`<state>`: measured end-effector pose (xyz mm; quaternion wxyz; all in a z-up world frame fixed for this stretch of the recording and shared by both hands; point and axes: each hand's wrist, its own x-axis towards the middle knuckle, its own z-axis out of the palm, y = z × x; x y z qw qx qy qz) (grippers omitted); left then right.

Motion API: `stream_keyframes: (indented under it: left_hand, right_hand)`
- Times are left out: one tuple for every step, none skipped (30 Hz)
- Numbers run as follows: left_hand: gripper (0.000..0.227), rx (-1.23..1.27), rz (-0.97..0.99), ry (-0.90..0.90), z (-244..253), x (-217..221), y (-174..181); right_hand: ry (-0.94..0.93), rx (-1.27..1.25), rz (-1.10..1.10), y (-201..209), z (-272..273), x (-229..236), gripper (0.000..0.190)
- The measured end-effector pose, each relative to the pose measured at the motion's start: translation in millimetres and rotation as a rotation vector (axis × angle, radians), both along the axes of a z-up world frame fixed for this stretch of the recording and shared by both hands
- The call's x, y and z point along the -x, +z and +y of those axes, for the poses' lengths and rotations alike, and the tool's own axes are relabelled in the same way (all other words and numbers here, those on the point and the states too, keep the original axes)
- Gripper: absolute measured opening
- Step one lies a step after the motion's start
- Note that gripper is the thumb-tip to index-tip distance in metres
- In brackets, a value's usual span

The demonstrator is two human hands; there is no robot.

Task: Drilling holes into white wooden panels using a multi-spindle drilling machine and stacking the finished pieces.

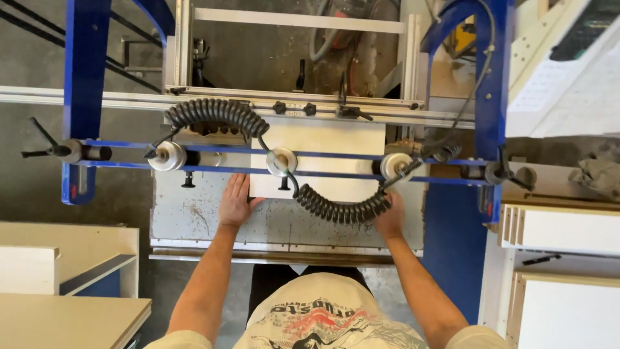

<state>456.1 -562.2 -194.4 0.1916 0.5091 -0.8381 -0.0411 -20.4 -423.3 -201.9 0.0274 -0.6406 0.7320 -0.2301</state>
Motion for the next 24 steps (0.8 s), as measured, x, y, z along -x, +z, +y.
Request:
stream_keyframes:
  left_hand:
    - [0.087, -0.006, -0.007, 0.005, -1.5, 1.4, 1.6]
    - [0.088, -0.007, -0.018, 0.001, -2.6, 3.3, 2.4]
    - [0.088, -0.008, -0.028, -0.003, -3.2, 4.8, 3.1]
    - [0.088, -0.021, -0.033, -0.003, -3.4, 5.2, 5.6]
    - [0.088, -0.022, -0.033, -0.01, -2.6, 5.2, 8.7]
    - [0.087, -0.012, -0.029, -0.019, -7.9, 7.0, 10.7]
    - [0.087, -0.015, -0.03, -0.02, -12.9, 7.5, 10.2]
    - [0.086, -0.002, -0.032, -0.03, -11.6, 7.4, 10.5]
    - [0.084, 0.011, -0.034, -0.04, -8.8, 6.9, 11.5]
    - [0.084, 0.011, -0.031, -0.045, -9.8, 5.8, 11.7]
    - [0.085, 0.02, -0.036, -0.049, -9.5, 4.8, 12.5]
    - [0.086, 0.028, -0.037, -0.057, -8.5, 5.1, 13.0]
    - [0.086, 0.027, -0.032, -0.067, -8.1, 4.9, 11.7]
    - [0.085, 0.038, -0.029, -0.068, -7.2, 4.1, 10.4]
    - [0.085, 0.049, -0.026, -0.068, -5.4, 3.1, 9.3]
    - [0.085, 0.05, -0.021, -0.077, -4.6, 3.4, 11.6]
    - [0.084, 0.059, -0.018, -0.071, -3.4, 3.3, 13.9]
    - [0.083, 0.067, -0.017, -0.061, 0.1, 1.6, 17.0]
    - [0.083, 0.067, -0.015, -0.066, 3.8, 2.4, 20.5]
    - [0.081, 0.065, 0.005, -0.06, 4.3, 4.5, 23.6]
    - [0.08, 0.062, 0.024, -0.054, 4.2, 6.5, 26.9]
    - [0.08, 0.065, 0.027, -0.055, 5.5, 7.3, 28.5]
    - [0.079, 0.064, 0.044, -0.053, 6.1, 8.3, 29.9]
    - [0.079, 0.061, 0.057, -0.048, 8.5, 7.5, 31.7]
  right_hand:
    - [0.005, -0.006, -0.007, -1.0, -3.9, -0.7, 0.047]
    - [-0.006, -0.011, -0.001, -1.8, -4.8, -1.7, 0.046]
    - [-0.017, -0.015, 0.005, -2.6, -5.0, -3.1, 0.046]
    - [-0.016, -0.028, 0.0, 5.5, -7.0, -3.9, 0.046]
    - [0.006, 0.009, 0.049, 14.1, -8.1, -5.2, 0.059]
    - [0.027, 0.056, 0.1, 21.8, -14.6, -4.8, 0.073]
    - [0.026, 0.053, 0.099, 17.3, -18.2, -3.2, 0.073]
    - [0.026, 0.061, 0.091, 14.5, -16.2, -2.0, 0.072]
    - [0.025, 0.068, 0.083, 12.4, -12.6, -1.2, 0.072]
    - [0.021, 0.068, 0.086, 7.6, -12.8, -1.3, 0.072]
    - [0.018, 0.055, 0.086, 3.4, -11.7, -1.3, 0.069]
    - [0.01, 0.041, 0.089, 0.1, -7.6, -0.6, 0.066]
    - [0.0, 0.04, 0.095, 2.5, -8.3, -1.5, 0.066]
    - [0.015, 0.031, 0.083, 4.9, -7.7, -3.2, 0.053]
    - [0.029, 0.022, 0.07, 7.5, -6.4, -5.0, 0.039]
    - [0.019, 0.023, 0.075, -4.2, -3.4, -0.2, 0.039]
    - [0.025, 0.048, 0.045, -15.6, 0.1, 4.4, 0.039]
    - [0.035, 0.072, 0.013, -27.3, 3.8, 8.1, 0.039]
    - [0.03, 0.071, 0.015, -15.7, 4.0, 1.4, 0.039]
    - [0.075, 0.049, 0.131, -4.4, -0.1, -3.7, 0.033]
    - [0.119, 0.025, 0.247, 6.9, -4.7, -8.9, 0.029]
    - [0.117, 0.027, 0.25, 10.9, -3.2, -7.9, 0.029]
    - [0.127, 0.057, 0.152, 14.5, -2.4, -6.8, 0.031]
    - [0.14, 0.085, 0.05, 17.4, -1.3, -7.2, 0.035]
